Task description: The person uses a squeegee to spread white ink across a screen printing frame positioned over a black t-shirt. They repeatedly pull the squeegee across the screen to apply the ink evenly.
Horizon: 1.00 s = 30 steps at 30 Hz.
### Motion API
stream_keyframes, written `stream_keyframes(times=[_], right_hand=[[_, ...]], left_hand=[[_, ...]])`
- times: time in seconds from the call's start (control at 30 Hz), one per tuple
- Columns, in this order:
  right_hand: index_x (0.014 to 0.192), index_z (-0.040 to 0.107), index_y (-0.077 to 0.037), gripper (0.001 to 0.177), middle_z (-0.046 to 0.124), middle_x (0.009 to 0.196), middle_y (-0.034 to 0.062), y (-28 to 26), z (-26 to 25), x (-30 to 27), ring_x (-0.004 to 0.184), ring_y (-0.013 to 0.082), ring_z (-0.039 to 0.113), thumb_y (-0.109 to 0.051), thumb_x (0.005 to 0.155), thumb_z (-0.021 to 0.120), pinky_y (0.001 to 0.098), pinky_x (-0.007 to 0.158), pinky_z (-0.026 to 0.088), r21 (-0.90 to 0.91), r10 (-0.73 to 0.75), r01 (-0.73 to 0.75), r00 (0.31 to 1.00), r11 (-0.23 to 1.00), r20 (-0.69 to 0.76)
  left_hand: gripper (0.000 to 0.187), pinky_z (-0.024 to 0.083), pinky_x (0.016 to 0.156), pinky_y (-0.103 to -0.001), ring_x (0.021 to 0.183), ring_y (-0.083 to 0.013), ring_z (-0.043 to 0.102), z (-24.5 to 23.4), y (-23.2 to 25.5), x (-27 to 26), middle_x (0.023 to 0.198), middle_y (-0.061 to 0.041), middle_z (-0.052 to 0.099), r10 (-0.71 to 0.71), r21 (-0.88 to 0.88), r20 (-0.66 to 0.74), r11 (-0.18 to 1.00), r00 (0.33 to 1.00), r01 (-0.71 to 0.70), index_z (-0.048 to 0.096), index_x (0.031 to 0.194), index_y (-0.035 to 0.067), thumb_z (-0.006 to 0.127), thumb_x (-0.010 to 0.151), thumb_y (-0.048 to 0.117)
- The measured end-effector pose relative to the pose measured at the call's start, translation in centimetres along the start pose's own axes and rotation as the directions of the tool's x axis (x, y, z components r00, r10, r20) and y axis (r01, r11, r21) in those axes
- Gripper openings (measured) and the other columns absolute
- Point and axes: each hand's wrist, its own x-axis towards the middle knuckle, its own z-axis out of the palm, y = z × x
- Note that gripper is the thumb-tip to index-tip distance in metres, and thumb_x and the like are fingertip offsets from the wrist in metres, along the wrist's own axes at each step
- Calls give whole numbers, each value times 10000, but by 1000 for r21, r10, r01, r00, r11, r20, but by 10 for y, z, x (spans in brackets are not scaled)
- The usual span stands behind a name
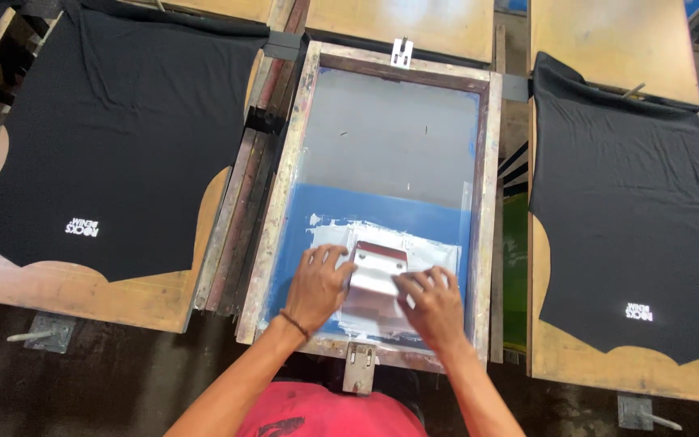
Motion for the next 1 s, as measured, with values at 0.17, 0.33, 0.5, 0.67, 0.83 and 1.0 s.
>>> stream_keyframes(times=[0.17,0.33,0.5,0.67,0.83,1.0], right_hand=[[1033,751,-289,368,722,941,-64,-10,-19,15,943,201,644,-252,678,838,443,979,464,-10,28,-28,998,1000,58],[1046,757,-321,294,722,920,-80,-2,-45,53,974,200,644,-297,759,816,428,964,459,-72,111,-107,992,992,54],[1019,737,-338,244,675,819,-109,4,-51,73,960,161,611,-345,783,800,394,1005,420,-36,139,-138,989,990,40],[1009,736,-341,242,686,812,-97,2,-36,75,955,158,616,-352,775,799,390,1005,430,-53,133,-131,990,990,46],[1026,735,-317,281,713,846,-83,-8,-31,62,977,170,619,-345,756,809,405,1007,441,-55,73,-68,992,996,105],[949,741,-306,148,738,851,-61,-18,-46,62,965,172,637,-313,807,783,386,1005,456,48,-82,74,978,996,192]], left_hand=[[335,453,998,-449,1200,-243,568,10,-1,-2,1176,-10,602,13,29,7,999,1000,-13,666,1088,234,759,769,188],[269,422,1024,-448,1196,-223,571,-10,-5,32,1148,15,641,-35,11,-67,999,997,36,712,1070,250,774,808,240],[285,420,1040,-455,1208,-196,545,-26,-8,54,1144,71,601,-85,23,-35,996,996,85,705,1037,280,823,778,266],[211,436,1019,-449,1169,-206,573,-14,-12,54,1103,68,604,-127,39,-58,991,990,129,727,976,286,812,783,286],[206,430,1019,-455,1154,-204,574,-10,-10,26,1061,71,599,-150,54,-9,987,989,150,744,970,282,807,776,313],[242,407,1047,-471,1180,-236,569,-29,8,-18,1075,11,636,-185,48,86,982,979,182,758,1037,235,779,811,320]])
